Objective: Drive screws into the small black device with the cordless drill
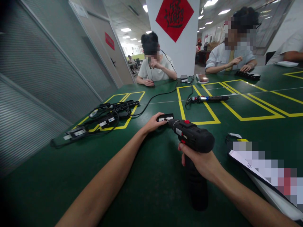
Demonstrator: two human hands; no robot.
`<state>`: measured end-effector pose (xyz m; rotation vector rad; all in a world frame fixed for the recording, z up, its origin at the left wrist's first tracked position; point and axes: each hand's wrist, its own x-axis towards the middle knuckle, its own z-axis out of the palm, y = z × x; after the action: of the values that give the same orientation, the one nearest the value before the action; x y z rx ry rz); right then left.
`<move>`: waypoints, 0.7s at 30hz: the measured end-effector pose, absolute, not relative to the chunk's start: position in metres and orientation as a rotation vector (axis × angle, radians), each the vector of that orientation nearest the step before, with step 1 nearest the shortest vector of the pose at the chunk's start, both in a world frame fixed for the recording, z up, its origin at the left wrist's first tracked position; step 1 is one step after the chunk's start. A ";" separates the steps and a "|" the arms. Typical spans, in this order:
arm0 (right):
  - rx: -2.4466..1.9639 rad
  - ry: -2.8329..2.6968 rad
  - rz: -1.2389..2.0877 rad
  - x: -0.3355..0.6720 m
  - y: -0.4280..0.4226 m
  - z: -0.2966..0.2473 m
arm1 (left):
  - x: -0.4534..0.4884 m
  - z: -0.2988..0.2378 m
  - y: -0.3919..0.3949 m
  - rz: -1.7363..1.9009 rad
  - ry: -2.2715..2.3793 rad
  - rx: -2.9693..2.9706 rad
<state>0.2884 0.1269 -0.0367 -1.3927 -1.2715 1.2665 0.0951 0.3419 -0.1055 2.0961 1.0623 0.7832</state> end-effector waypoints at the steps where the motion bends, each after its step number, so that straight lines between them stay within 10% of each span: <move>1: -1.405 -1.275 1.272 0.288 0.126 -0.036 | 0.095 -0.106 0.342 0.781 1.065 2.095; 21: -1.469 -1.407 1.234 0.295 0.128 -0.042 | 0.095 -0.108 0.344 0.784 1.028 2.070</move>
<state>0.2947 0.1281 -0.0422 -1.4694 -1.4071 1.2342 0.0950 0.3437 -0.1084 2.0700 1.0281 0.7840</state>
